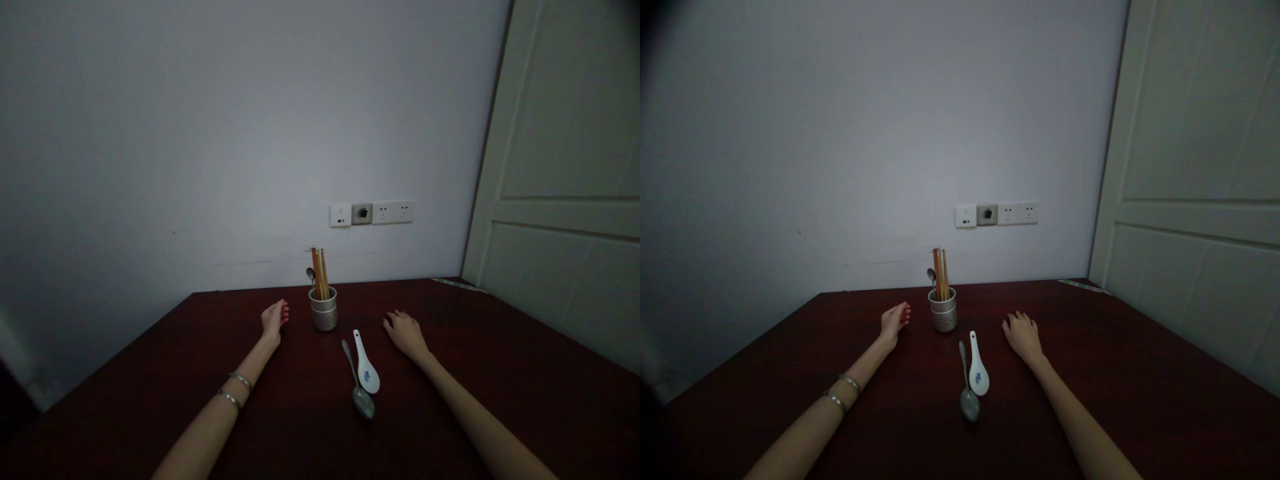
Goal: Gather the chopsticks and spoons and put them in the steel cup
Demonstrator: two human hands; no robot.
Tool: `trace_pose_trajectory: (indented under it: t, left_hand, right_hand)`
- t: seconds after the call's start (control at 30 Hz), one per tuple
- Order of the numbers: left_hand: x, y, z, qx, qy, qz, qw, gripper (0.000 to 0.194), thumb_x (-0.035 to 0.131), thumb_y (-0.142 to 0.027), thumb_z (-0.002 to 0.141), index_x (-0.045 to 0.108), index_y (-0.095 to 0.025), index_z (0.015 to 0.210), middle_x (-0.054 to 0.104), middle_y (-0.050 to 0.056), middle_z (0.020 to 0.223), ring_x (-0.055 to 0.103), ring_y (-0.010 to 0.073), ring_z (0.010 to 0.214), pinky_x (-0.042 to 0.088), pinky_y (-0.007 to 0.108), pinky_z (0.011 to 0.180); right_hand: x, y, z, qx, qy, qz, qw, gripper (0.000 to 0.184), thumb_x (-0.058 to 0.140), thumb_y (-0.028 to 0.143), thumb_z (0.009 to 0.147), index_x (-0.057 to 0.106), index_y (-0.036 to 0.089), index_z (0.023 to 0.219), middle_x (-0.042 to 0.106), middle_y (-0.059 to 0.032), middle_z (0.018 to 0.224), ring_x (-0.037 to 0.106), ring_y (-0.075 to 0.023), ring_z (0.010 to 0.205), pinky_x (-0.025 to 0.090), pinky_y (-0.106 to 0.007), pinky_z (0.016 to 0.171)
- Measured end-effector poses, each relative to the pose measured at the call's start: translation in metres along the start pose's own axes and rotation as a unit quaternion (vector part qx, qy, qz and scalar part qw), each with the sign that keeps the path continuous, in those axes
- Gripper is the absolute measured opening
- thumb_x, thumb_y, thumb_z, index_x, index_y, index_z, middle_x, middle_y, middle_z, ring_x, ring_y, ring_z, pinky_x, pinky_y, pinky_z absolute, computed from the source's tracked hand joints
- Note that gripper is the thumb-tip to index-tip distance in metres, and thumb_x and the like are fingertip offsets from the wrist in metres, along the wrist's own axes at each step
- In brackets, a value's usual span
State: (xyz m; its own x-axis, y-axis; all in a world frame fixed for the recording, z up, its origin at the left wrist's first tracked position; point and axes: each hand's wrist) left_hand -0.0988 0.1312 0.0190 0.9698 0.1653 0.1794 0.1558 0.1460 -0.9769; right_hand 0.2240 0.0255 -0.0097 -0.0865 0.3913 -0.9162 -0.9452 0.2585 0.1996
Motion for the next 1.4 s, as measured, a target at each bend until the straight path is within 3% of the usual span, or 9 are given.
trace_pose_trajectory:
  t: [0.1, 0.27, 0.5, 0.57, 0.67, 0.73, 0.83, 1.07, 1.4]
  left_hand:
    - [0.002, -0.02, 0.0, -0.014, -0.053, -0.073, 0.996, 0.033, 0.062, -0.04, 0.056, 0.061, -0.012, 0.073, 0.057, -0.001, 0.058, 0.049, 0.0069, 0.044, 0.04, 0.021, 0.046]
    - [0.009, -0.071, -0.012, 0.108, -0.072, -0.112, 0.985, 0.031, 0.065, -0.039, 0.056, 0.056, -0.013, 0.07, 0.05, -0.005, 0.051, 0.043, 0.0054, 0.04, 0.035, 0.017, 0.039]
    - [0.037, -0.122, -0.082, 0.204, 0.224, 0.038, 0.952, 0.026, 0.061, -0.038, 0.067, 0.06, -0.013, 0.074, 0.052, -0.002, 0.053, 0.044, 0.0074, 0.042, 0.034, 0.02, 0.04]
    - [0.041, -0.12, -0.1, 0.247, 0.349, 0.165, 0.889, 0.022, 0.06, -0.034, 0.069, 0.063, -0.013, 0.074, 0.058, 0.001, 0.062, 0.049, 0.0092, 0.05, 0.038, 0.021, 0.046]
    - [0.045, -0.105, -0.119, 0.339, 0.478, 0.338, 0.737, 0.016, 0.057, -0.026, 0.072, 0.065, -0.018, 0.083, 0.061, 0.003, 0.08, 0.054, 0.0114, 0.064, 0.041, 0.022, 0.057]
    - [0.047, -0.091, -0.128, 0.389, 0.499, 0.419, 0.651, 0.018, 0.055, -0.021, 0.074, 0.064, -0.021, 0.09, 0.06, 0.002, 0.089, 0.056, 0.0126, 0.073, 0.041, 0.022, 0.061]
    - [0.05, -0.072, -0.136, 0.434, 0.495, 0.492, 0.569, 0.021, 0.051, -0.018, 0.076, 0.061, -0.022, 0.094, 0.058, 0.002, 0.096, 0.057, 0.0142, 0.082, 0.042, 0.021, 0.063]
    - [0.053, -0.056, -0.134, 0.467, 0.491, 0.536, 0.504, 0.016, 0.05, -0.016, 0.078, 0.06, -0.021, 0.088, 0.058, 0.002, 0.091, 0.057, 0.0134, 0.08, 0.041, 0.02, 0.059]
    - [0.051, -0.049, -0.132, 0.478, 0.485, 0.545, 0.49, 0.018, 0.049, -0.017, 0.079, 0.06, -0.022, 0.092, 0.058, 0.003, 0.087, 0.057, 0.0138, 0.075, 0.041, 0.021, 0.058]
  right_hand:
    - [0.0, 0.001, -0.001, 0.0, 0.0, -0.003, 1.0, 0.041, 0.033, 0.033, 0.084, 0.057, 0.014, 0.11, 0.051, -0.015, 0.122, 0.042, -0.0253, 0.115, 0.029, -0.039, 0.094]
    - [0.001, 0.002, -0.001, -0.005, 0.001, -0.011, 1.0, 0.041, 0.032, 0.031, 0.084, 0.056, 0.013, 0.112, 0.051, -0.0153, 0.121, 0.042, -0.0252, 0.115, 0.028, -0.039, 0.094]
    - [0.001, 0.001, -0.001, -0.003, 0.005, -0.003, 1.0, 0.04, 0.033, 0.031, 0.084, 0.056, 0.014, 0.111, 0.05, -0.0151, 0.122, 0.04, -0.0254, 0.116, 0.027, -0.039, 0.094]
    - [0.001, 0.001, -0.001, -0.003, 0.005, -0.003, 1.0, 0.039, 0.033, 0.03, 0.084, 0.056, 0.014, 0.111, 0.05, -0.0151, 0.122, 0.04, -0.0252, 0.116, 0.027, -0.039, 0.094]
    - [0.001, 0.002, -0.001, -0.001, 0.004, -0.004, 1.0, 0.039, 0.034, 0.03, 0.084, 0.056, 0.014, 0.11, 0.05, -0.0155, 0.122, 0.041, -0.0253, 0.116, 0.027, -0.039, 0.094]
    - [0.001, 0.002, -0.001, -0.002, 0.0, -0.004, 1.0, 0.038, 0.034, 0.03, 0.084, 0.056, 0.013, 0.11, 0.05, -0.016, 0.121, 0.041, -0.0252, 0.115, 0.027, -0.039, 0.094]
    - [0.001, 0.002, -0.001, -0.004, -0.006, -0.007, 1.0, 0.038, 0.034, 0.029, 0.084, 0.056, 0.013, 0.111, 0.051, -0.0159, 0.121, 0.041, -0.0252, 0.115, 0.027, -0.039, 0.094]
    - [0.002, 0.002, -0.001, -0.004, -0.009, -0.013, 1.0, 0.039, 0.033, 0.03, 0.084, 0.056, 0.013, 0.111, 0.051, -0.0161, 0.121, 0.042, -0.0259, 0.114, 0.028, -0.039, 0.093]
    - [0.0, 0.002, -0.002, -0.007, -0.007, -0.016, 1.0, 0.04, 0.033, 0.03, 0.084, 0.056, 0.013, 0.111, 0.051, -0.016, 0.121, 0.042, -0.0259, 0.114, 0.028, -0.039, 0.093]
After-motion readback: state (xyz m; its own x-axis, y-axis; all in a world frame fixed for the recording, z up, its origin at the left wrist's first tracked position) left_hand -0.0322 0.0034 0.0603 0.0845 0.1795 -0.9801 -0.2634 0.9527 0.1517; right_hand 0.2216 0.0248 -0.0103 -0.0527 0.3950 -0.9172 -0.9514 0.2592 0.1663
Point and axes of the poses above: each hand's wrist, its own z-axis towards the middle knuckle, its own x-axis out of the palm, y = z × x
